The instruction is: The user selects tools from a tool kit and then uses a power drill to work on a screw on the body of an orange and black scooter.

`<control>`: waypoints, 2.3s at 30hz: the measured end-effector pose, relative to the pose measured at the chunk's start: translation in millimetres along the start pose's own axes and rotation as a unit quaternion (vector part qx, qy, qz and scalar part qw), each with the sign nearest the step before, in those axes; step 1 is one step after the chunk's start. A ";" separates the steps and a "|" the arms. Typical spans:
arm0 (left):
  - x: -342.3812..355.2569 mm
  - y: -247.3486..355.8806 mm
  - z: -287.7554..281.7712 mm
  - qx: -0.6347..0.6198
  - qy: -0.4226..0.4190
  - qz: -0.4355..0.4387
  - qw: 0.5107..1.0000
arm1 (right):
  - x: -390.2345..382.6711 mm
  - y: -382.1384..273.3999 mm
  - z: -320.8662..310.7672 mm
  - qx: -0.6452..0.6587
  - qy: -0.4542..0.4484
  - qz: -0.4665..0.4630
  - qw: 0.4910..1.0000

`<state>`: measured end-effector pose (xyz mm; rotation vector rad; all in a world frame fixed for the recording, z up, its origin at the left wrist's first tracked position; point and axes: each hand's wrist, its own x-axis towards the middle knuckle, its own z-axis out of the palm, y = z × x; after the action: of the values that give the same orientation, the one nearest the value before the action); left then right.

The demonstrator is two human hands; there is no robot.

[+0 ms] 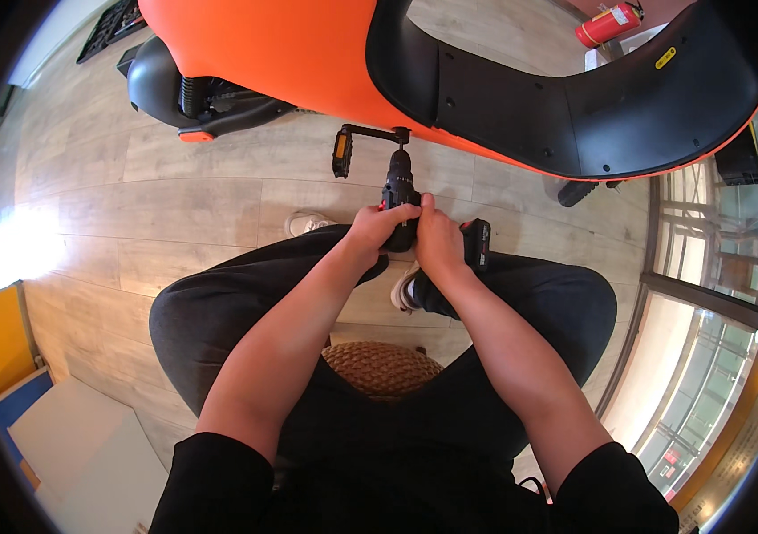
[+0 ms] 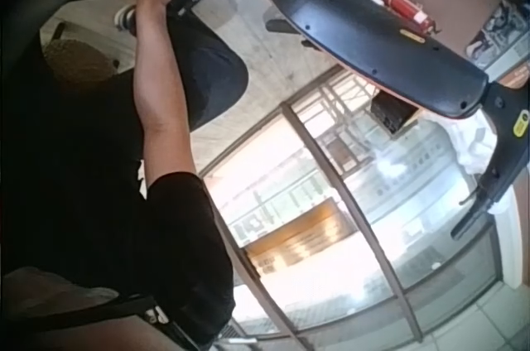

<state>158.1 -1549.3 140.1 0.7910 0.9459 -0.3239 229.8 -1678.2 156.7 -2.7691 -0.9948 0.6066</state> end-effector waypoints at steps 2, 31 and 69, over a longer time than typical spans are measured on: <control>2.1 -1.6 -0.7 0.019 0.024 0.002 1.000 | 1.0 -0.4 5.6 0.024 0.003 0.003 1.000; 6.9 -0.3 -3.3 0.123 0.105 0.077 0.984 | -1.5 -6.4 25.5 0.197 0.017 0.012 0.980; 2.7 3.2 3.1 0.286 0.200 0.090 0.933 | -1.9 -11.3 18.8 0.185 0.015 0.021 0.982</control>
<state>163.3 -1549.1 140.5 1.5123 1.1649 -0.2838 214.2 -1670.8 143.2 -2.4671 -0.7297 0.6755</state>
